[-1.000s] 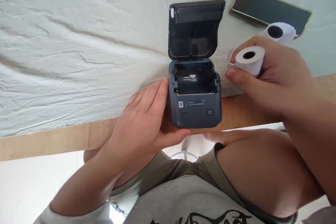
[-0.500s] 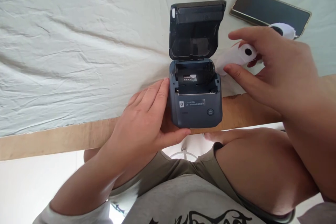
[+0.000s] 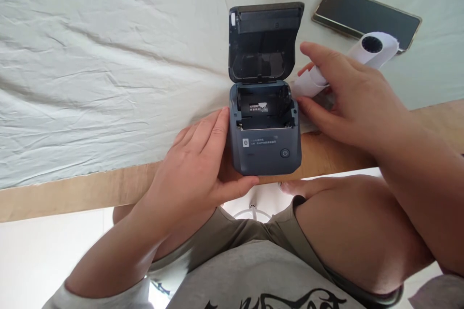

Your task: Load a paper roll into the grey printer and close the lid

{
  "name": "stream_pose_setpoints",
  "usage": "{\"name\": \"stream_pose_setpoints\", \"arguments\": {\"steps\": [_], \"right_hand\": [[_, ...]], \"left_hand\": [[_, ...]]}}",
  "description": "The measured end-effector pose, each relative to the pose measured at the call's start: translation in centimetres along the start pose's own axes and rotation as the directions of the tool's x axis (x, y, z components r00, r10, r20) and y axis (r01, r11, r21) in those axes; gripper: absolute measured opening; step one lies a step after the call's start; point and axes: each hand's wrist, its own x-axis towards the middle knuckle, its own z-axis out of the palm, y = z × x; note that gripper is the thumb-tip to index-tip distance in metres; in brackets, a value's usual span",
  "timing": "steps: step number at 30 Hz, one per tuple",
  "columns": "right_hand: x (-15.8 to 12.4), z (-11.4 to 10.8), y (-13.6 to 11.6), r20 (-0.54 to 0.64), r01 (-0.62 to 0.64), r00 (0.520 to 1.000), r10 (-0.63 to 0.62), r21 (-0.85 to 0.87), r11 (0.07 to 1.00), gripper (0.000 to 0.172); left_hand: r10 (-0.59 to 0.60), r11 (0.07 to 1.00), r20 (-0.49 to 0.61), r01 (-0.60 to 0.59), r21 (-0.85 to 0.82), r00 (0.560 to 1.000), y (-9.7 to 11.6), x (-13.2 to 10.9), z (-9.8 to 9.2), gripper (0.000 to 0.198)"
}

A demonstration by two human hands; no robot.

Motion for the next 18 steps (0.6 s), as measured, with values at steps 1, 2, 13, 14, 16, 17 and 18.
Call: {"name": "stream_pose_setpoints", "arguments": {"steps": [1,2,13,14,16,17,18], "right_hand": [[0.02,-0.04,-0.05,-0.005,-0.007,1.000,0.007,-0.002,1.000,0.077],[0.02,-0.05,-0.07,-0.005,-0.009,1.000,0.009,-0.004,1.000,0.076],[-0.38,0.54,0.14,0.021,-0.028,0.999,0.030,-0.091,0.995,0.091],[-0.39,0.55,0.06,0.019,-0.040,0.999,0.041,-0.084,0.996,0.092],[-0.40,0.60,-0.02,0.013,-0.047,0.999,0.048,-0.060,0.997,0.094],[-0.40,0.66,-0.01,0.009,-0.042,0.999,0.043,-0.046,0.998,0.094],[-0.40,0.72,0.02,0.002,-0.033,0.999,0.033,-0.031,0.999,0.092]], "left_hand": [[0.001,1.000,0.003,-0.001,-0.001,1.000,0.03,0.04,-0.02,0.106],[0.002,1.000,0.005,-0.002,-0.002,1.000,0.06,0.08,-0.04,0.105],[-0.031,0.999,0.029,0.032,-0.015,0.999,0.35,0.38,-0.01,0.104],[-0.038,0.999,0.028,0.039,-0.016,0.999,0.38,0.37,-0.01,0.104],[-0.052,0.998,0.028,0.052,-0.022,0.998,0.40,0.34,-0.05,0.105],[-0.058,0.998,0.029,0.059,-0.026,0.998,0.40,0.32,-0.09,0.105],[-0.064,0.997,0.030,0.065,-0.030,0.998,0.39,0.29,-0.13,0.105]]}}
